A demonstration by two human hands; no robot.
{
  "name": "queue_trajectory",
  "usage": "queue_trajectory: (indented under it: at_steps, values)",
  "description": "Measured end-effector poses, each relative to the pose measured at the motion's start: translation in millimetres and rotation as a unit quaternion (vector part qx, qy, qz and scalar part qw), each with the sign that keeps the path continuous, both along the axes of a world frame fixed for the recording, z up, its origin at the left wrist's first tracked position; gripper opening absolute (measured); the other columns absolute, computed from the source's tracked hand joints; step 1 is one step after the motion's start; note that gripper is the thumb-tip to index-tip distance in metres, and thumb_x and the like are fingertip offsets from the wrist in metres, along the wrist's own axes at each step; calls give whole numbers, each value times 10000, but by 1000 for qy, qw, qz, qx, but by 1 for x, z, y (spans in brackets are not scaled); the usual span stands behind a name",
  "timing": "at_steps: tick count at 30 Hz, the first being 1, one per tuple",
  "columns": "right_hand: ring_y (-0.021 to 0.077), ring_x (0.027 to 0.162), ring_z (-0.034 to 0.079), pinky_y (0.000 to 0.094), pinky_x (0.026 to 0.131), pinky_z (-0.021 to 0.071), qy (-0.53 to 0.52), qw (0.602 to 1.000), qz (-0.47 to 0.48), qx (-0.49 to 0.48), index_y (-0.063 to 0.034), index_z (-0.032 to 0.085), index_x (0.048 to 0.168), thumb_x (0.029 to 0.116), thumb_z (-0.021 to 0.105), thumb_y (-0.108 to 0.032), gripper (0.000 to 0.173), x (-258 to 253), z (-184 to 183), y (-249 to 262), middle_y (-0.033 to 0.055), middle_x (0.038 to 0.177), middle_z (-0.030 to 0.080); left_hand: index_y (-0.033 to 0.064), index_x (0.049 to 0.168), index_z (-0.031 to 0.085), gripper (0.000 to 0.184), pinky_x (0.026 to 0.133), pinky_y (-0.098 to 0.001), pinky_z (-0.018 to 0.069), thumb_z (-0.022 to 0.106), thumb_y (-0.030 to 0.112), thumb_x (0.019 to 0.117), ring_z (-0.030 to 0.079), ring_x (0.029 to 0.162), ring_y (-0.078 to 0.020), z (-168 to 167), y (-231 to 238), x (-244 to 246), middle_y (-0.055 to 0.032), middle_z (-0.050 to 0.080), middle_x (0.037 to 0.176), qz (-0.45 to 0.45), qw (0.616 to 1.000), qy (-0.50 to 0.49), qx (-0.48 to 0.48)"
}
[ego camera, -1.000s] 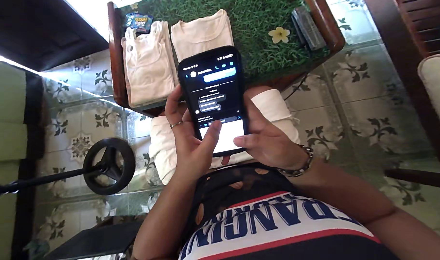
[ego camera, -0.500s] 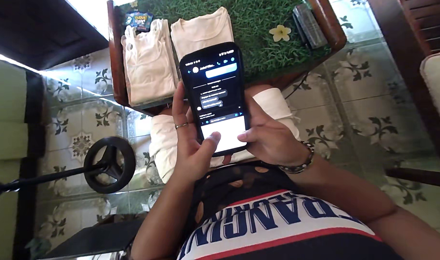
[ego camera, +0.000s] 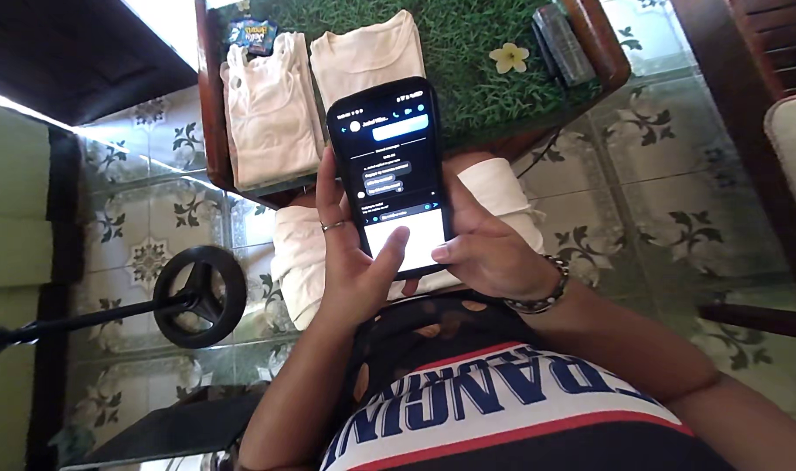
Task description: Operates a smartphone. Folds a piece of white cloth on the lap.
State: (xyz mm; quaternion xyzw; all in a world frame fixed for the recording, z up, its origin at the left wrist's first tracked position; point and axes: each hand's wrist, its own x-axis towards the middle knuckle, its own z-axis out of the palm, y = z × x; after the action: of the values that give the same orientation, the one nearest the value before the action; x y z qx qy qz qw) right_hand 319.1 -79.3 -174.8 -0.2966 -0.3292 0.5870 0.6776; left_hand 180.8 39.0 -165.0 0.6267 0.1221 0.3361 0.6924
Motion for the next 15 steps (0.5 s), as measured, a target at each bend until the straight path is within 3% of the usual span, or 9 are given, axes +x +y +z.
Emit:
queue_trajectory:
  at_steps: [10, 15]
  values:
    - [250, 1086, 685, 400, 760, 648, 1, 1000, -14, -3, -288, 143, 1602, 950, 427, 39, 783, -1, 0, -1, 97, 1353, 576, 282, 1602, 83, 931, 972, -390, 578, 574, -33, 877, 605, 1236, -158, -2, 2, -3, 2, 486, 1480, -33, 999, -22, -25]
    - [284, 1083, 690, 424, 709, 651, 30, 999, -18, -17, -302, 166, 1590, 963, 417, -9, 736, 2, 1, -1, 112, 1367, 572, 300, 1625, 43, 968, 1007, -385, 556, 540, -43, 868, 594, 1260, -161, -3, 17, -11, 3, 506, 1491, -125, 991, -37, -12]
